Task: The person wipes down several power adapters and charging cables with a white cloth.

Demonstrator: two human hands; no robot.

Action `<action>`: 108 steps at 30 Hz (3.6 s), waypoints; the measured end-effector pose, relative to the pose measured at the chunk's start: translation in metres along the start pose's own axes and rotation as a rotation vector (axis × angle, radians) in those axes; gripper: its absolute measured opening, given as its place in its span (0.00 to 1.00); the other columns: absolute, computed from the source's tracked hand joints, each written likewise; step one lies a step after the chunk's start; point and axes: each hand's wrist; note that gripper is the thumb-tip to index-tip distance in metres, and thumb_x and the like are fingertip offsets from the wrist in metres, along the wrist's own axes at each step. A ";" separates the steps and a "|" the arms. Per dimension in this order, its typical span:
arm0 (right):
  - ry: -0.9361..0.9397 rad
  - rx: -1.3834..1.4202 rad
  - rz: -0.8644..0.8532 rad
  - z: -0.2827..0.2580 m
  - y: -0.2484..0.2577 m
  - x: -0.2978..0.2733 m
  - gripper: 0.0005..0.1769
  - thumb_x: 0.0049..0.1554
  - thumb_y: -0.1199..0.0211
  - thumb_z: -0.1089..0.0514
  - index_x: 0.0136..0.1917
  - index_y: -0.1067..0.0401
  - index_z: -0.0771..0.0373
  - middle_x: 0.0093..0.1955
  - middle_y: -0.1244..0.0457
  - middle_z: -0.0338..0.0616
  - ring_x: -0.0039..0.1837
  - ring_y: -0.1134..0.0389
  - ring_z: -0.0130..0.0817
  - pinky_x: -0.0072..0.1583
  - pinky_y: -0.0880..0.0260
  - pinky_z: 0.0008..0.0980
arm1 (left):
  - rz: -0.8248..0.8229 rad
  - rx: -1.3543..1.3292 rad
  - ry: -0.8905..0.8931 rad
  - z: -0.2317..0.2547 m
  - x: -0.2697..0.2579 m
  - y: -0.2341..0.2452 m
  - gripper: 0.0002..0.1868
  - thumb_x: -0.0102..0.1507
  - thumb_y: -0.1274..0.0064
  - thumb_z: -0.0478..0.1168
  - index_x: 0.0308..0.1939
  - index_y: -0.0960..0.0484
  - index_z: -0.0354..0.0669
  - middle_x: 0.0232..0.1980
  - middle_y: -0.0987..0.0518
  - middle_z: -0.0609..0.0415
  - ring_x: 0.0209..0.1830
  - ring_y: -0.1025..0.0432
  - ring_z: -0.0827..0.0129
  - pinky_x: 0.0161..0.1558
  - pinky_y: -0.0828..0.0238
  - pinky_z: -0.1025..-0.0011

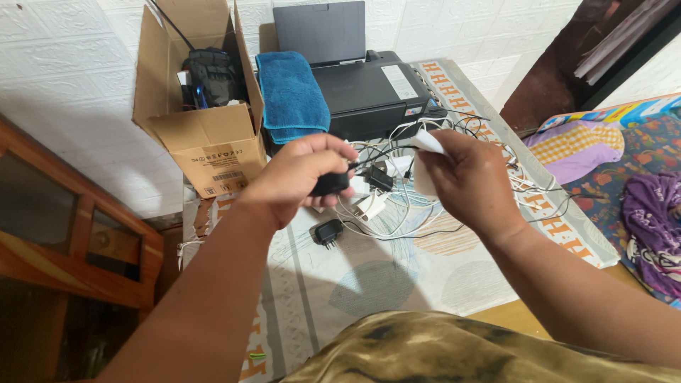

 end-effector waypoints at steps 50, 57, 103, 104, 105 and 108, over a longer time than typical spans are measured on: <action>0.307 0.038 -0.170 -0.041 -0.041 0.016 0.14 0.56 0.34 0.63 0.56 0.24 0.67 0.45 0.30 0.59 0.45 0.27 0.50 0.47 0.28 0.37 | 0.205 0.610 -0.408 -0.002 -0.032 -0.007 0.11 0.58 0.43 0.44 0.38 0.13 0.41 0.32 0.15 0.56 0.30 0.23 0.75 0.34 0.28 0.75; 0.151 0.121 -0.233 -0.033 -0.031 0.020 0.13 0.56 0.36 0.62 0.56 0.23 0.63 0.42 0.30 0.54 0.41 0.26 0.46 0.44 0.28 0.36 | 0.243 0.590 -0.392 0.002 -0.037 -0.010 0.09 0.57 0.43 0.41 0.36 0.13 0.39 0.31 0.16 0.57 0.29 0.24 0.76 0.33 0.28 0.74; 0.205 0.178 -0.103 0.024 0.004 -0.004 0.11 0.57 0.36 0.64 0.54 0.23 0.64 0.43 0.30 0.52 0.43 0.26 0.44 0.46 0.28 0.35 | 0.086 0.210 -0.144 -0.029 0.005 -0.085 0.12 0.65 0.50 0.43 0.46 0.17 0.41 0.25 0.30 0.62 0.18 0.38 0.79 0.21 0.39 0.75; 0.205 0.179 -0.103 0.025 0.004 -0.002 0.11 0.57 0.36 0.64 0.54 0.23 0.64 0.43 0.30 0.52 0.43 0.26 0.44 0.46 0.28 0.35 | 0.103 0.211 -0.159 -0.028 0.006 -0.085 0.11 0.65 0.50 0.43 0.45 0.16 0.42 0.26 0.31 0.63 0.19 0.39 0.80 0.21 0.41 0.76; 0.181 0.167 -0.093 0.027 0.005 -0.001 0.12 0.56 0.36 0.64 0.55 0.23 0.64 0.43 0.30 0.52 0.43 0.26 0.43 0.46 0.28 0.35 | 0.121 0.212 -0.174 -0.027 0.006 -0.085 0.11 0.65 0.49 0.43 0.44 0.15 0.42 0.26 0.31 0.63 0.20 0.40 0.82 0.22 0.43 0.77; 0.137 0.157 -0.094 0.030 0.007 0.000 0.12 0.56 0.36 0.64 0.54 0.23 0.64 0.42 0.30 0.52 0.41 0.26 0.41 0.45 0.28 0.34 | 0.108 0.220 -0.172 -0.023 0.006 -0.085 0.11 0.64 0.50 0.43 0.42 0.15 0.43 0.26 0.31 0.63 0.20 0.41 0.81 0.21 0.45 0.77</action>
Point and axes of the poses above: each hand's wrist, its own x-axis towards the middle knuckle, its own y-axis out of the back of the hand, z = x × y
